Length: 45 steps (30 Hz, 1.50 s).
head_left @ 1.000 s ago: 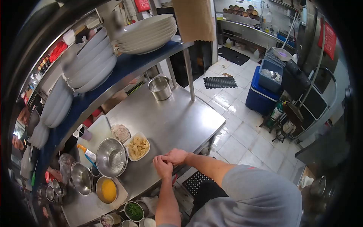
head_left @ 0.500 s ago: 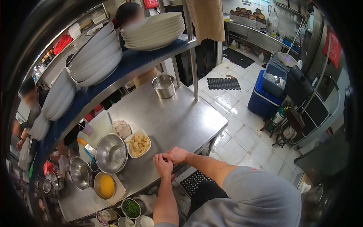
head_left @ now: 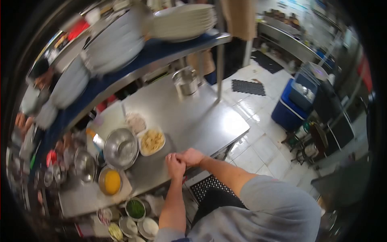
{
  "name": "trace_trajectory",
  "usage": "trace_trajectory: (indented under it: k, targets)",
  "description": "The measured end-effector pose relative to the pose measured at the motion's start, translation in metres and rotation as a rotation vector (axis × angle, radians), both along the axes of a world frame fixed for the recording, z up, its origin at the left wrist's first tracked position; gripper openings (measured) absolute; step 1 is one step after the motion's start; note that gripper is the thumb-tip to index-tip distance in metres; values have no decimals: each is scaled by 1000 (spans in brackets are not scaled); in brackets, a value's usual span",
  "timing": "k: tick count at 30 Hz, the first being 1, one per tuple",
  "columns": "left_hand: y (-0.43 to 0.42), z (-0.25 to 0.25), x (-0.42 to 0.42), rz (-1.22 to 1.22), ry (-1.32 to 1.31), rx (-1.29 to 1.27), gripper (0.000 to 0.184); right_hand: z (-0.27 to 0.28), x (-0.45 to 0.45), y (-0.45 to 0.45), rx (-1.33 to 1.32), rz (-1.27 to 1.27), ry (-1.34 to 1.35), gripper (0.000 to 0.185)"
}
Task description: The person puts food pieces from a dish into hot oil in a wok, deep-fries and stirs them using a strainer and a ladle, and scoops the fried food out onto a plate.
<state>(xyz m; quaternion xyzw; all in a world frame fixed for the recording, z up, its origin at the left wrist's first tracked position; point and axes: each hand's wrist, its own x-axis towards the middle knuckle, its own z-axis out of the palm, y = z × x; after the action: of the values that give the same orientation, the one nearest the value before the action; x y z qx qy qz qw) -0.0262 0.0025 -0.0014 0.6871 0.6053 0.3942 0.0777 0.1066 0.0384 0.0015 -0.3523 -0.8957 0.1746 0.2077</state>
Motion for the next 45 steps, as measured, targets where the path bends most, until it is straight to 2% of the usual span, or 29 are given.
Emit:
trace_trajectory:
  k: [3, 4, 6, 8, 14, 17, 20, 23, 26, 29, 33, 35, 38, 40, 42, 44, 45]
  targets:
    - [0, 2, 0, 37, 4, -45, 18, -1, -2, 0, 1, -18, 60, 25]
    - [1, 0, -3, 38, 1, -82, 21, -5, -4, 1, 5, -19, -1, 23]
    - [0, -7, -5, 46, -21, -27, 28, -5, -7, 4, 49, 18, 146, 19]
    - [-1, -4, -5, 51, -53, -130, 32, -4, -6, 5, 87, -13, 56, 22]
    - [0, -4, -6, 14, -74, -97, 27, 0, -6, 6, 82, -11, 70, 18]
    - [3, -16, -15, -2, -323, -110, 25, -3, -6, 8, 44, -69, 164, 14]
    - [18, -13, -32, 266, -1408, 21, 23, 9, -4, 7, 27, -103, 157, 13]
    - [41, 8, -64, 514, -1505, -98, 26, 10, -2, 7, 2, -69, 232, 14]
    - [65, 5, -100, 341, -1289, -321, 30, 10, -2, 11, -4, -40, 231, 14]
    - [74, 4, -114, 329, -1232, -484, 33, 12, -1, 14, -46, -11, 237, 13]
    - [54, 13, -98, 302, -1333, -562, 34, 20, 0, 18, -136, 12, 291, 12]
    - [33, 6, -82, 334, -1406, -489, 35, 14, 3, 19, -138, 22, 323, 13]
    - [-9, 13, -50, 432, -1423, -376, 37, 10, 10, 22, -414, -135, 544, 13]
    - [-36, 24, -33, 501, -1325, -352, 36, -24, 9, 36, -521, -218, 719, 15]
    - [-74, 25, -18, 590, -1260, -314, 34, -17, 7, 36, -654, -249, 722, 18]
    - [-124, 18, 2, 678, -1225, -273, 31, -17, 8, 35, -626, -105, 675, 21]
    - [-151, 13, 16, 774, -1222, -160, 30, -20, 6, 34, -596, -68, 672, 22]
